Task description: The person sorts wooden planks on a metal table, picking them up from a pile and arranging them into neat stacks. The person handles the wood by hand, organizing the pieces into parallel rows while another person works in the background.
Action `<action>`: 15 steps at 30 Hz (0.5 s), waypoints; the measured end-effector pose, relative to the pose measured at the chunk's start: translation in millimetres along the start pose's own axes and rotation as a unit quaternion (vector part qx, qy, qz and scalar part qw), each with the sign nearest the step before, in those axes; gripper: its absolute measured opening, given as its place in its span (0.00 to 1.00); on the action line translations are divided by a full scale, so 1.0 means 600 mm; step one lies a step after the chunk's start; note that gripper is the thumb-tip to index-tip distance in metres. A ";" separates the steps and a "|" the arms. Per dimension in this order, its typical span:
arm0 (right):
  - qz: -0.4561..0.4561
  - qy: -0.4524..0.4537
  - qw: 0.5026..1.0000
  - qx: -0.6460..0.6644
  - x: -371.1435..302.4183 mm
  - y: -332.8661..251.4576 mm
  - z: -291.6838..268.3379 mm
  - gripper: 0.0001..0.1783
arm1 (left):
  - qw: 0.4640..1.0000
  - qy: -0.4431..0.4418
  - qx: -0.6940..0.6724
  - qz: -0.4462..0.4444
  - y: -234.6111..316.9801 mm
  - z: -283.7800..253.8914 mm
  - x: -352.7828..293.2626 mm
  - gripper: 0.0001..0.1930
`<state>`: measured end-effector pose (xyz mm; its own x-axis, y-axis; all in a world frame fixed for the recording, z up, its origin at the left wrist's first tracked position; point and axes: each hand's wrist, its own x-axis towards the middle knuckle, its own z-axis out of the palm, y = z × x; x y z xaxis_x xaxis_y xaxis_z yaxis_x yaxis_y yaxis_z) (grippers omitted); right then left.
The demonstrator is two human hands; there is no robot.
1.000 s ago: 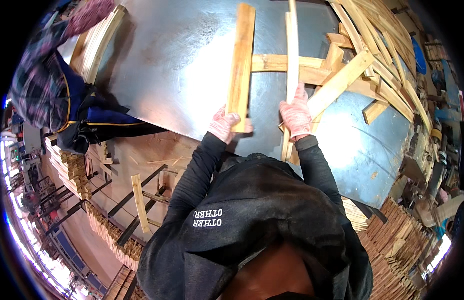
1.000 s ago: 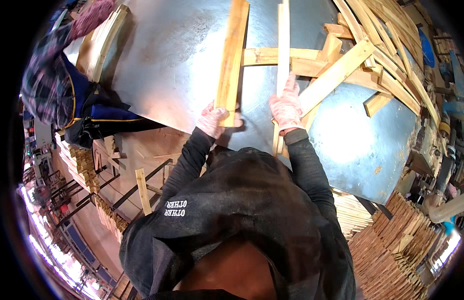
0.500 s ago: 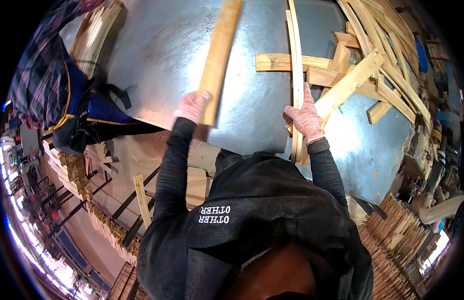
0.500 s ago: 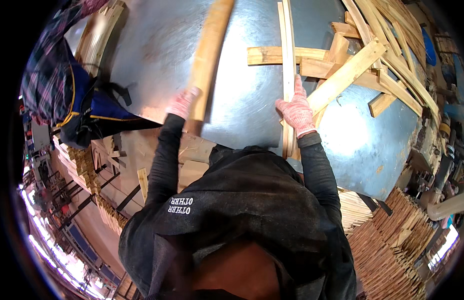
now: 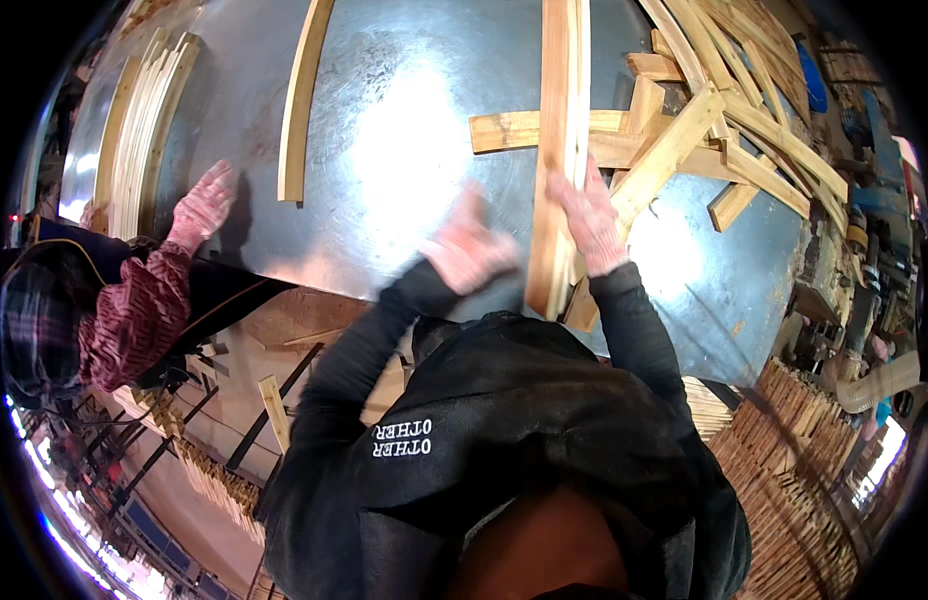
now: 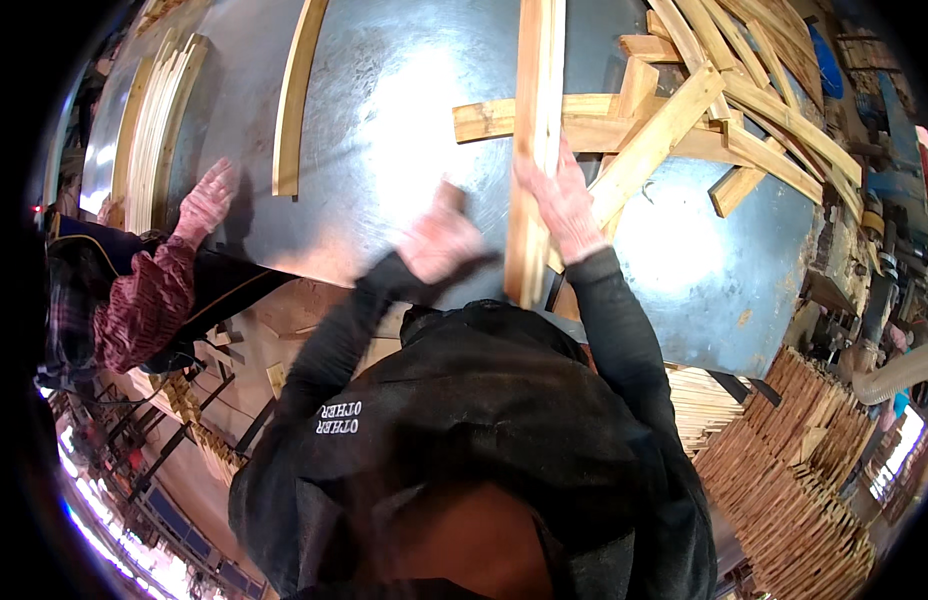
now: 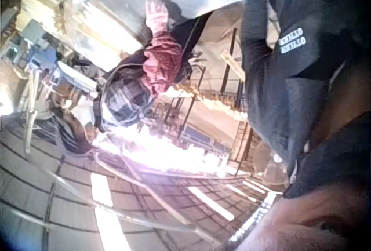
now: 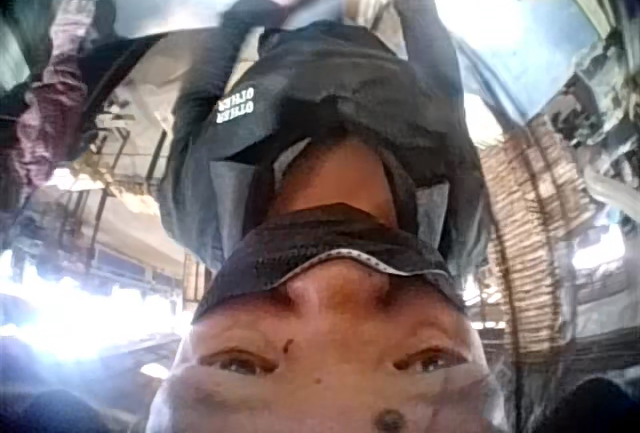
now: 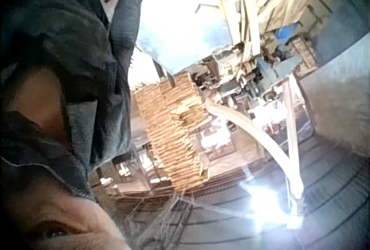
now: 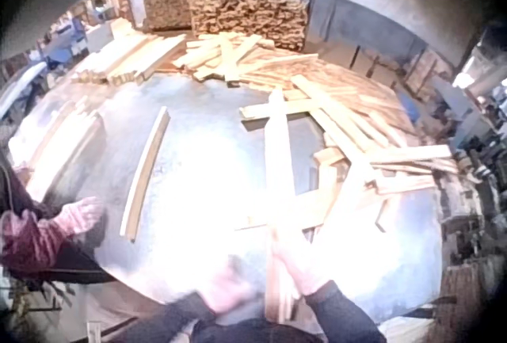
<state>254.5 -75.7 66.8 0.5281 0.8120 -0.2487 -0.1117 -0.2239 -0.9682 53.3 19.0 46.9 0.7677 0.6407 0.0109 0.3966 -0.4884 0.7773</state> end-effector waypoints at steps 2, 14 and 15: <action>-0.021 0.010 1.000 -0.020 0.041 -0.021 0.013 0.36 | 0.965 -0.112 -0.214 -0.102 0.104 0.042 -0.017 0.46; -0.034 -0.070 0.992 -0.098 0.044 0.020 0.030 0.30 | 0.684 -0.117 -0.658 -0.293 -0.043 -0.013 -0.052 0.29; -0.122 -0.069 0.963 -0.232 0.038 0.049 0.047 0.34 | 0.688 -0.095 -0.667 -0.270 -0.043 0.020 -0.057 0.29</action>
<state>239.6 -48.4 31.6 0.3706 0.9276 -0.0477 0.4069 -0.2082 -0.8894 23.1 2.5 18.9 0.7922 0.3647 -0.4893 -0.0688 0.8501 0.5222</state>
